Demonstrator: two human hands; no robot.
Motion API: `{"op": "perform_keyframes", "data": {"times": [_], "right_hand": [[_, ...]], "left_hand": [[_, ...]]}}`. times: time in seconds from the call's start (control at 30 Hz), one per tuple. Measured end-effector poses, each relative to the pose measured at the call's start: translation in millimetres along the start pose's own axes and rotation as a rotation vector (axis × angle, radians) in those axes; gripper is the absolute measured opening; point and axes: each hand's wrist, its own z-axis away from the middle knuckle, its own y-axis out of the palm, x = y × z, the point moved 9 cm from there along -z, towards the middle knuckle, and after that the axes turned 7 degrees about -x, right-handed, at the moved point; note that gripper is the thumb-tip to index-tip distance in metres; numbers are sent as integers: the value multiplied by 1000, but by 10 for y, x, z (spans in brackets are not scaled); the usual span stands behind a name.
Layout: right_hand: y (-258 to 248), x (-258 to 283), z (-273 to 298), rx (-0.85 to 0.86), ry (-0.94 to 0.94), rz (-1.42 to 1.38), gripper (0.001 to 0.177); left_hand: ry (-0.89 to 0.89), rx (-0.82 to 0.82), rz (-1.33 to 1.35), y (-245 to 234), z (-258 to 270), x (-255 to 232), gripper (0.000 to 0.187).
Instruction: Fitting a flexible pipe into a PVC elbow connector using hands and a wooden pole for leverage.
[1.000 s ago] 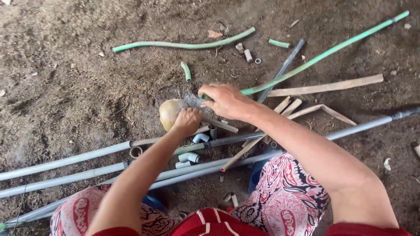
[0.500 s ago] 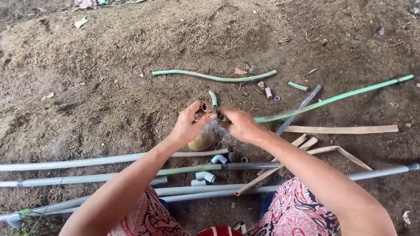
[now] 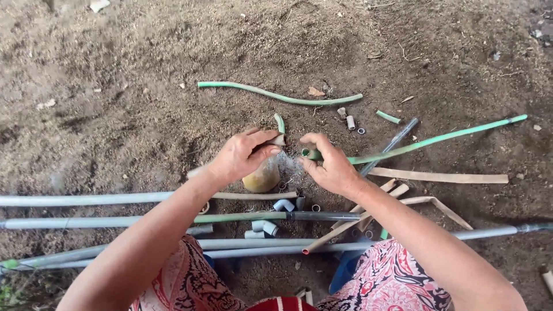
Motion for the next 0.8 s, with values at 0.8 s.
{"op": "perform_keyframes", "data": {"times": [0.8], "right_hand": [[45, 267, 70, 152, -91, 0, 39]], "left_hand": [[-81, 268, -121, 282, 100, 142, 33]]}}
